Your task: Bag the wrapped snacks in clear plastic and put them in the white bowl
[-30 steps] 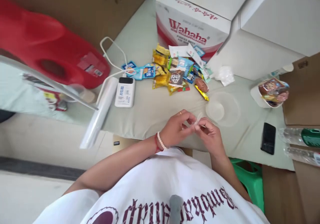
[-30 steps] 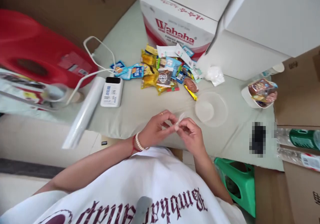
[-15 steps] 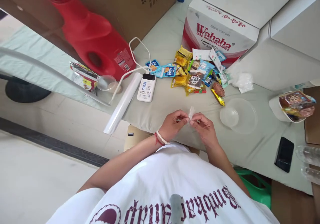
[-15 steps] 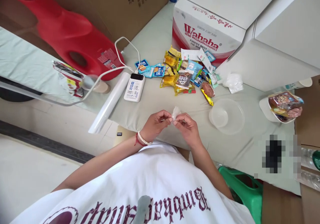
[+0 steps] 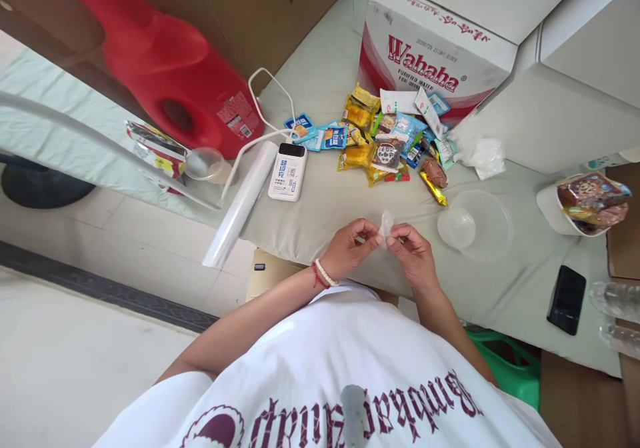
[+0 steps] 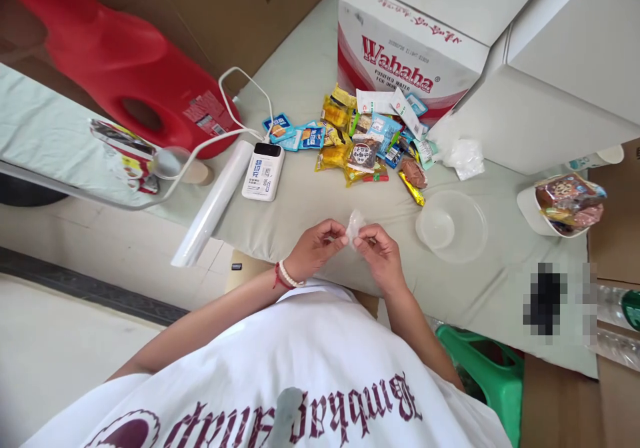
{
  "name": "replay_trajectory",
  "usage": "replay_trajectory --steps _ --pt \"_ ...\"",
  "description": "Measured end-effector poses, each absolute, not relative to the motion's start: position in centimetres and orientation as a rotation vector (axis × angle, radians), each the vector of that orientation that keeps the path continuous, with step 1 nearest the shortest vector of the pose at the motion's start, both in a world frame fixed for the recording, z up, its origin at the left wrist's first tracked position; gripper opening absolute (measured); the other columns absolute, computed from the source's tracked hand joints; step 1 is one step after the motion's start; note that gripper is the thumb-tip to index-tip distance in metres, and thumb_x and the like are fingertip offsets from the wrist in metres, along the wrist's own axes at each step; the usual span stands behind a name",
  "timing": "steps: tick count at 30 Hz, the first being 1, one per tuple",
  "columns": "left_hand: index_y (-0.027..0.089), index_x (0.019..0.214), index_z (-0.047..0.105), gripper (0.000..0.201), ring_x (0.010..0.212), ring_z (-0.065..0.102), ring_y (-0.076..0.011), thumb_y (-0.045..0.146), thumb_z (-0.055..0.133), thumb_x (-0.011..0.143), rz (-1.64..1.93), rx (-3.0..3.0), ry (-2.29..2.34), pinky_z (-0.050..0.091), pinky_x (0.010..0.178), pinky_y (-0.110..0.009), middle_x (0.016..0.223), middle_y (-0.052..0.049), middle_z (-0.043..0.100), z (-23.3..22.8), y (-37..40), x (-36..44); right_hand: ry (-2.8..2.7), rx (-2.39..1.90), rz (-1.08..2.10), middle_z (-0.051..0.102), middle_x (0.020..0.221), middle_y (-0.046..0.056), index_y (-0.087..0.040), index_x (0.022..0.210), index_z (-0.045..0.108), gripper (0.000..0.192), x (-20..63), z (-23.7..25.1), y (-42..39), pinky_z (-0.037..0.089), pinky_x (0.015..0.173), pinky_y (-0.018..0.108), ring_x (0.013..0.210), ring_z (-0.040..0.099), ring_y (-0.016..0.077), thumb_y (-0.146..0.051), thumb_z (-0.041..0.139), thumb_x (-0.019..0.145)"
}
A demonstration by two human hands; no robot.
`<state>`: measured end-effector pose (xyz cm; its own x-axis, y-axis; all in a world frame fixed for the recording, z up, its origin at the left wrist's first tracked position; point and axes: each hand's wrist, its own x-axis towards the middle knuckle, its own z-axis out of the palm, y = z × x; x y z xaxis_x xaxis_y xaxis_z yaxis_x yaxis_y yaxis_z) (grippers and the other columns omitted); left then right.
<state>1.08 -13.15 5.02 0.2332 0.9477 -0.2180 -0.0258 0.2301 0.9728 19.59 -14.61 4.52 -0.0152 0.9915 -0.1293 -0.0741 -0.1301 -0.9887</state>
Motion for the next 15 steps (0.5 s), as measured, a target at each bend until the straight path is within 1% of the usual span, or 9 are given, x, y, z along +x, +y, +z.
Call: replay_trajectory --steps 2,6,8,10,12,14,15 --pt "0.019 0.079 0.062 0.040 0.074 0.053 -0.0142 0.057 0.074 0.083 0.937 1.124 1.112 0.043 0.070 -0.028 0.077 0.000 0.060 5.0 -12.9 1.3 -1.089 -1.206 1.372 0.062 0.086 -0.001 -0.026 0.082 0.073 0.019 19.3 4.7 -14.6 0.045 0.077 0.030 0.082 0.055 0.0162 -0.041 0.084 0.082" --pt "0.020 0.080 0.060 0.037 0.070 0.051 -0.0127 0.054 0.072 0.086 1.011 1.053 1.137 0.042 0.070 -0.028 0.073 0.002 0.058 4.2 -12.8 0.4 -0.727 -1.146 1.515 0.058 0.078 -0.003 -0.025 0.081 0.069 0.026 20.1 4.8 -14.5 0.044 0.066 0.027 0.068 0.050 0.0119 -0.041 0.090 0.075" --pt "0.020 0.081 0.060 0.035 0.071 0.052 -0.0128 0.053 0.069 0.089 1.007 1.045 1.153 0.044 0.071 -0.028 0.073 0.002 0.059 3.5 -13.0 -0.3 -0.571 -1.115 1.558 0.056 0.075 -0.004 -0.025 0.080 0.067 0.032 20.7 4.8 -14.6 0.046 0.065 0.026 0.068 0.051 0.0115 -0.039 0.094 0.069" --pt "0.020 0.082 0.059 0.033 0.072 0.055 -0.0137 0.051 0.066 0.091 0.958 1.072 1.165 0.046 0.072 -0.028 0.075 0.001 0.060 2.9 -13.5 -0.8 -0.505 -1.099 1.579 0.056 0.076 -0.005 -0.025 0.081 0.065 0.035 21.1 4.7 -14.8 0.049 0.066 0.026 0.071 0.054 0.0116 -0.037 0.095 0.067" --pt "0.021 0.086 0.059 0.028 0.080 0.059 -0.0160 0.048 0.067 0.089 0.950 1.144 1.242 0.049 0.072 -0.029 0.084 -0.002 0.063 2.4 -14.2 -1.0 -0.521 -1.101 1.588 0.057 0.075 -0.004 -0.025 0.082 0.064 0.034 21.2 4.6 -14.9 0.050 0.067 0.025 0.070 0.055 0.0115 -0.037 0.094 0.069" --pt "0.021 0.095 0.059 0.027 0.093 0.062 -0.0198 0.043 0.070 0.085 1.045 1.283 1.377 0.051 0.075 -0.031 0.101 -0.007 0.063 2.4 -14.8 -0.9 -0.579 -1.117 1.568 0.057 0.073 -0.004 -0.025 0.082 0.064 0.033 21.0 4.5 -14.9 0.049 0.066 0.026 0.068 0.054 0.0115 -0.039 0.092 0.072" --pt "0.021 0.102 0.058 0.030 0.101 0.062 -0.0220 0.042 0.071 0.085 1.117 1.380 1.431 0.053 0.078 -0.033 0.110 -0.009 0.062 2.6 -15.0 -0.8 -0.617 -1.131 1.550 0.058 0.072 -0.004 -0.025 0.082 0.064 0.033 20.8 4.5 -14.9 0.049 0.067 0.026 0.068 0.054 0.0116 -0.041 0.091 0.073"
